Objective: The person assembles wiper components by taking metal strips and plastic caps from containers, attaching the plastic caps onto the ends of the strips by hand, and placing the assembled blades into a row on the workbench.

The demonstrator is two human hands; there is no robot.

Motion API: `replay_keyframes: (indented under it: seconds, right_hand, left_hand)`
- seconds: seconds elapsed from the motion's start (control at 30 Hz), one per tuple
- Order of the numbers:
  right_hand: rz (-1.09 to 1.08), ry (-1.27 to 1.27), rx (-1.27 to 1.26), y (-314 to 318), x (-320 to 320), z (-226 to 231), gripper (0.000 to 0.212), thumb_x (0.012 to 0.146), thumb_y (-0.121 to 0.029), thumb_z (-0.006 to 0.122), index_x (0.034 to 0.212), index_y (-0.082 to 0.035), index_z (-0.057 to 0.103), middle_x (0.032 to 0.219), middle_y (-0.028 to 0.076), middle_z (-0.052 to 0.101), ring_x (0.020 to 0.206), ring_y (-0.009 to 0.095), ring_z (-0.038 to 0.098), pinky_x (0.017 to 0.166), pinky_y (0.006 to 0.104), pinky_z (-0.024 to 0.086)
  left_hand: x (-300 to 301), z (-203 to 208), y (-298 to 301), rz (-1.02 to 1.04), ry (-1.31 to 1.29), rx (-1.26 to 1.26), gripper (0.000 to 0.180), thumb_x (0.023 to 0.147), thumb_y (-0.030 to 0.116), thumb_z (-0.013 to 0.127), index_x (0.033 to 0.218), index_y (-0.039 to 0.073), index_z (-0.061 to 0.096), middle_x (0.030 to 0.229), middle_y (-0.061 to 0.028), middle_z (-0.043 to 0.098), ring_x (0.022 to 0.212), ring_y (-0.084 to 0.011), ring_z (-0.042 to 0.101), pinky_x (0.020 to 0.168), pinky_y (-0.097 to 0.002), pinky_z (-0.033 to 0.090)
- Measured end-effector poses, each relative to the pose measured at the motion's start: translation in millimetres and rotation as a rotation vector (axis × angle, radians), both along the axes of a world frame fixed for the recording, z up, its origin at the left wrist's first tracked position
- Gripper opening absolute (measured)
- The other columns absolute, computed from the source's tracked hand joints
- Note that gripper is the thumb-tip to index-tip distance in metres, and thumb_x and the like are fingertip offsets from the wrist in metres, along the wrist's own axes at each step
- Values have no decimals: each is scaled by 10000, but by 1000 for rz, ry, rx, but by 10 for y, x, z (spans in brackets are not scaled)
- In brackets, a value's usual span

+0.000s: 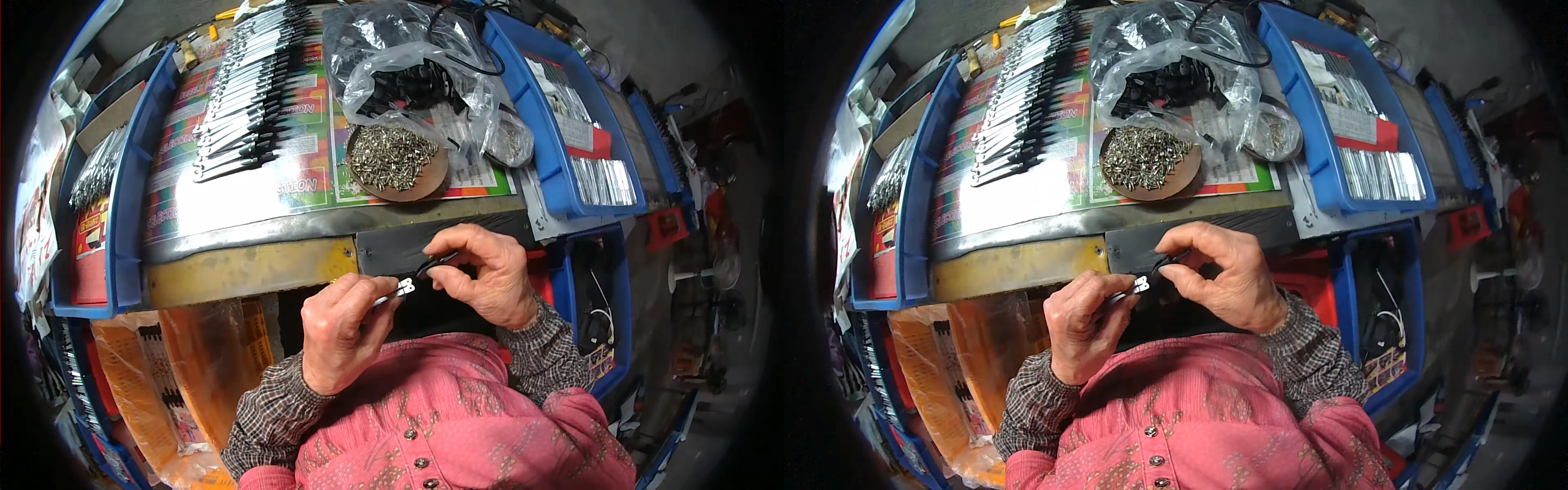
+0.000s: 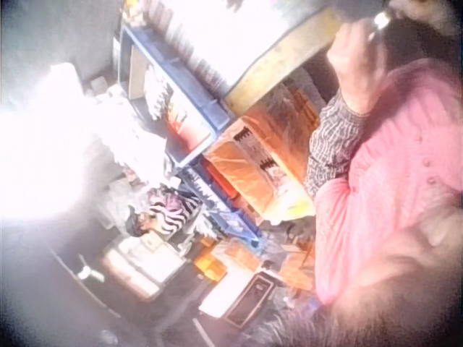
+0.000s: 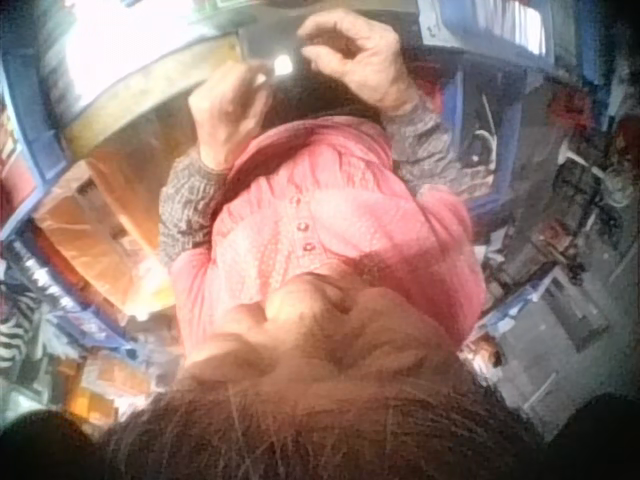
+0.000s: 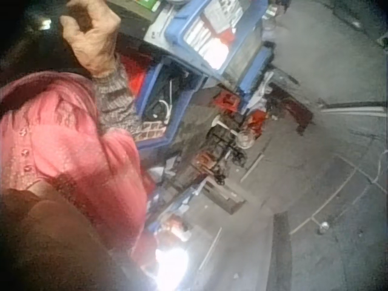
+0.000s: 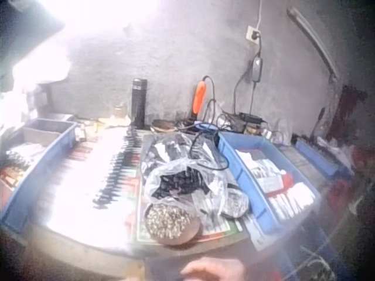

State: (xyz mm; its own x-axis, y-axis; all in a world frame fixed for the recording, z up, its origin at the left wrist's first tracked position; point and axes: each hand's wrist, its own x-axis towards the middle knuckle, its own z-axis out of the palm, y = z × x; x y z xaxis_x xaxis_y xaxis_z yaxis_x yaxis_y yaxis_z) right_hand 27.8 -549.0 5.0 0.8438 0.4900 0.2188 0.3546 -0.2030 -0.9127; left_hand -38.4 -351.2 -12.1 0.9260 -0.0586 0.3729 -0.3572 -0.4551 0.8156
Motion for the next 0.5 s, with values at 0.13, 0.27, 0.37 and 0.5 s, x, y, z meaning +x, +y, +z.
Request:
replay_keyframes:
  seconds: [0.13,0.27,0.37,0.5]
  right_hand:
    - [-12,72,70,14,-144,-57,192,833,35,666,1023,35,635,933,82,652,719,90,652,619,223,540]
    - [-45,143,110,11,-224,-74,169,854,22,658,1020,44,635,907,71,657,710,91,653,605,212,538]
    - [-57,191,119,7,-256,-87,154,872,12,647,1020,52,634,874,62,658,689,86,647,602,215,541]
    - [-26,259,142,-14,-268,-121,147,888,0,633,1029,41,632,856,54,658,694,74,638,601,215,547]
  left_hand:
    - [-39,-48,-49,-12,-46,0,215,716,-47,721,905,20,643,740,-95,603,594,-228,583,530,-319,458]
    - [-58,-49,-73,-19,-54,20,224,708,-50,722,904,22,643,746,-91,609,618,-233,594,544,-323,466]
    - [-66,-60,-93,-23,-68,25,231,705,-52,721,908,26,644,751,-89,614,628,-237,603,550,-325,471]
    - [-82,-77,-114,-12,-85,42,236,702,-49,726,910,29,645,767,-89,621,639,-240,611,558,-325,477]
